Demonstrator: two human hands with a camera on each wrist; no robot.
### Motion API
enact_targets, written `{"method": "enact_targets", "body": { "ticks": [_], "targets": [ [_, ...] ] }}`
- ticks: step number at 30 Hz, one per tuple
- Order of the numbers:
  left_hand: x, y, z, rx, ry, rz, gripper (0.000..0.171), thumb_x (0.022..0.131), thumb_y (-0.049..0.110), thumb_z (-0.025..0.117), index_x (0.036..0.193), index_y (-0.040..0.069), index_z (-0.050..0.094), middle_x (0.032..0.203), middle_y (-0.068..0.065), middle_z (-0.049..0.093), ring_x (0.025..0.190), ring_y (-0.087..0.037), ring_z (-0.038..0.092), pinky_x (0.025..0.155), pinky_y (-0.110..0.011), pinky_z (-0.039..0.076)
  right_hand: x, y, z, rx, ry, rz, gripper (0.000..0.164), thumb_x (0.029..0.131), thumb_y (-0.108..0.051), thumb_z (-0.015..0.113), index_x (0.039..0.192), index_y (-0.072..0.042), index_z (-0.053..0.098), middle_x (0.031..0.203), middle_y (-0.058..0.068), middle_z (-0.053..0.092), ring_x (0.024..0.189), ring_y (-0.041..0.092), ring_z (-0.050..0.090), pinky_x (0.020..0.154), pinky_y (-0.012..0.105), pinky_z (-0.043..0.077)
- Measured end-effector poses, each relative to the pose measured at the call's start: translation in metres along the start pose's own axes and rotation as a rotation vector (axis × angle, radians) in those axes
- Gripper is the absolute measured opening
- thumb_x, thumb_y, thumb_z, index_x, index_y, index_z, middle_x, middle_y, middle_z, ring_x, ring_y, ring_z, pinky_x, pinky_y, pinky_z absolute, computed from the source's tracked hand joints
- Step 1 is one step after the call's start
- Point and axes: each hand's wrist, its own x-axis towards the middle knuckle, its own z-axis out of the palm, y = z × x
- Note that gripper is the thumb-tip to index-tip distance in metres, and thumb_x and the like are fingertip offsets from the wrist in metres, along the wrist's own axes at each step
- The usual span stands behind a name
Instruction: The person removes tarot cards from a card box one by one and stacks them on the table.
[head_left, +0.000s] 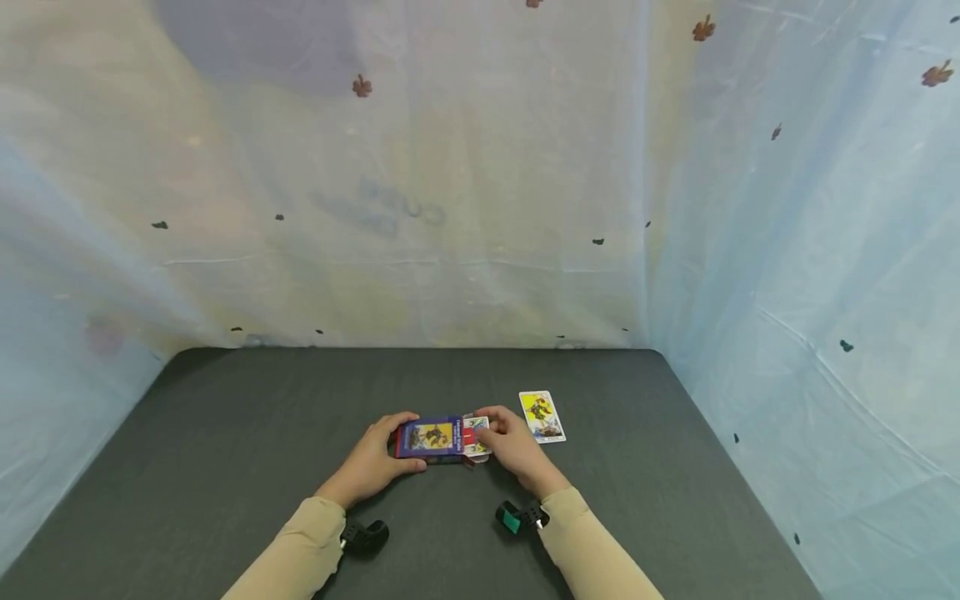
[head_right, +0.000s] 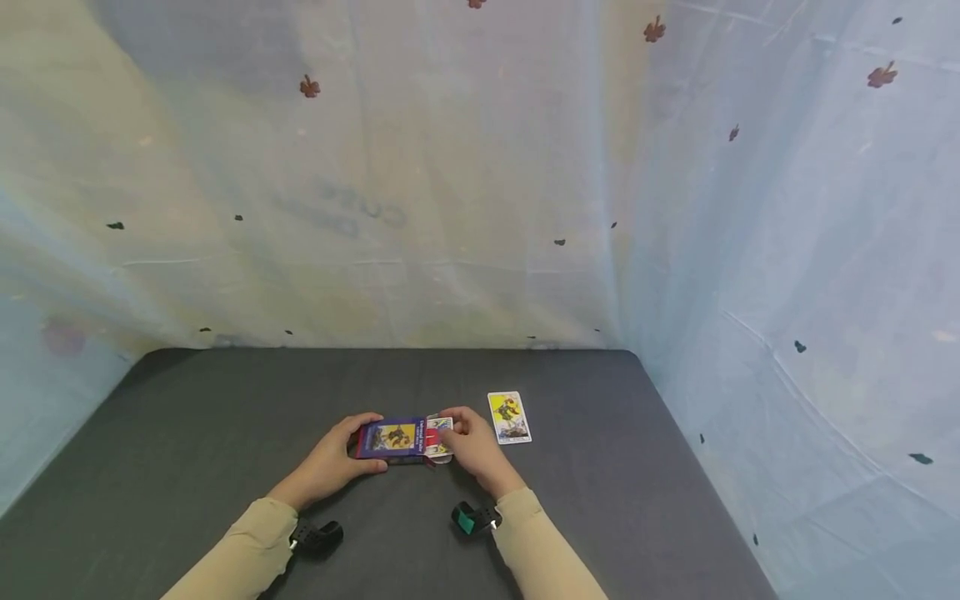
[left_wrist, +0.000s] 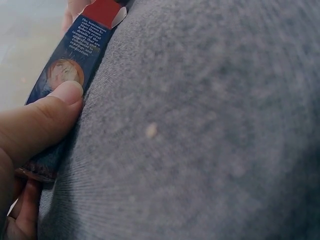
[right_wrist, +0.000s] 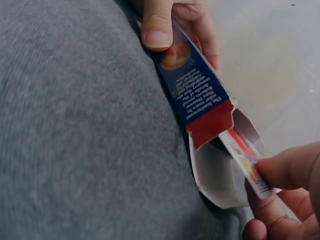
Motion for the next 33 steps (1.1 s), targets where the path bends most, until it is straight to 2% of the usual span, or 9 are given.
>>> {"method": "enact_targets", "body": {
  "ticks": [3, 6, 9, 11, 16, 19, 23, 27, 33],
  "targets": [
    [0.000, -0.001, -0.001, 0.001, 0.000, -0.004, 0.081, 0.071, 0.040, 0.086, 0.141, 0.027, 0.048, 0.134, 0.000, 0.049, 0.117, -0.023, 0.044, 0.095, -0.051, 0.039, 0.000, 0.002, -0.003, 0.020, -0.005, 0.008, 0.035, 0.098, -0.009, 0.056, 0.131, 0.001, 0.053, 0.086, 0.019, 0.057, 0.068, 0.020, 0.046, 0.059, 0.029, 0.038],
    [-0.001, -0.001, 0.001, 0.002, -0.004, -0.007, 0.080, 0.071, 0.039, 0.086, 0.141, 0.027, 0.048, 0.134, 0.000, 0.049, 0.117, -0.022, 0.045, 0.095, -0.051, 0.039, 0.001, 0.011, -0.007, 0.072, -0.012, 0.023, 0.037, 0.099, -0.010, 0.054, 0.134, 0.001, 0.051, 0.093, 0.021, 0.059, 0.079, 0.024, 0.053, 0.070, 0.036, 0.045],
    [-0.002, -0.002, 0.001, -0.003, -0.002, -0.012, 0.080, 0.071, 0.037, 0.086, 0.140, 0.027, 0.049, 0.133, 0.001, 0.049, 0.116, -0.022, 0.045, 0.095, -0.050, 0.039, 0.005, 0.025, -0.011, 0.143, -0.013, 0.040, 0.039, 0.099, -0.011, 0.054, 0.136, 0.001, 0.049, 0.101, 0.022, 0.061, 0.088, 0.024, 0.059, 0.080, 0.044, 0.047],
    [-0.002, -0.001, 0.001, -0.003, -0.002, -0.013, 0.080, 0.071, 0.037, 0.086, 0.140, 0.027, 0.049, 0.133, 0.001, 0.050, 0.117, -0.022, 0.045, 0.095, -0.050, 0.039, 0.008, 0.032, -0.013, 0.173, -0.009, 0.050, 0.040, 0.099, -0.011, 0.055, 0.137, 0.000, 0.048, 0.104, 0.021, 0.061, 0.090, 0.022, 0.060, 0.082, 0.045, 0.047],
    [-0.001, 0.000, 0.001, 0.003, -0.004, -0.007, 0.081, 0.071, 0.040, 0.086, 0.141, 0.026, 0.048, 0.133, 0.000, 0.049, 0.118, -0.022, 0.045, 0.095, -0.051, 0.039, 0.012, 0.040, -0.013, 0.156, 0.026, 0.066, 0.034, 0.098, -0.014, 0.056, 0.130, -0.003, 0.052, 0.099, 0.013, 0.061, 0.084, 0.017, 0.058, 0.075, 0.035, 0.048],
    [0.000, 0.000, 0.000, 0.009, 0.005, 0.003, 0.081, 0.070, 0.040, 0.086, 0.141, 0.026, 0.049, 0.133, 0.000, 0.050, 0.118, -0.023, 0.045, 0.095, -0.051, 0.039, 0.013, 0.039, -0.011, 0.139, 0.032, 0.063, 0.029, 0.097, -0.013, 0.056, 0.124, -0.002, 0.053, 0.103, 0.010, 0.065, 0.087, 0.017, 0.061, 0.074, 0.031, 0.049],
    [0.000, -0.001, -0.001, 0.023, 0.007, 0.004, 0.081, 0.070, 0.041, 0.086, 0.140, 0.026, 0.049, 0.134, 0.001, 0.050, 0.119, -0.023, 0.044, 0.096, -0.051, 0.039, 0.015, 0.039, -0.009, 0.133, 0.025, 0.063, 0.027, 0.097, -0.016, 0.058, 0.119, -0.002, 0.052, 0.105, 0.011, 0.067, 0.088, 0.018, 0.063, 0.073, 0.029, 0.050],
    [0.000, -0.001, -0.001, 0.027, 0.001, 0.005, 0.081, 0.070, 0.043, 0.085, 0.140, 0.027, 0.049, 0.134, 0.001, 0.049, 0.119, -0.022, 0.044, 0.096, -0.051, 0.039, 0.016, 0.041, -0.009, 0.121, 0.028, 0.065, 0.030, 0.096, -0.021, 0.062, 0.118, -0.005, 0.052, 0.098, 0.011, 0.068, 0.082, 0.017, 0.061, 0.069, 0.029, 0.048],
    [0.000, -0.001, 0.000, 0.022, 0.007, 0.010, 0.080, 0.071, 0.040, 0.086, 0.140, 0.026, 0.049, 0.135, 0.001, 0.050, 0.119, -0.023, 0.044, 0.096, -0.051, 0.038, 0.014, 0.043, -0.010, 0.094, 0.040, 0.039, 0.033, 0.096, -0.019, 0.062, 0.124, -0.004, 0.052, 0.089, 0.006, 0.064, 0.079, 0.015, 0.056, 0.071, 0.030, 0.046]
  ]
}}
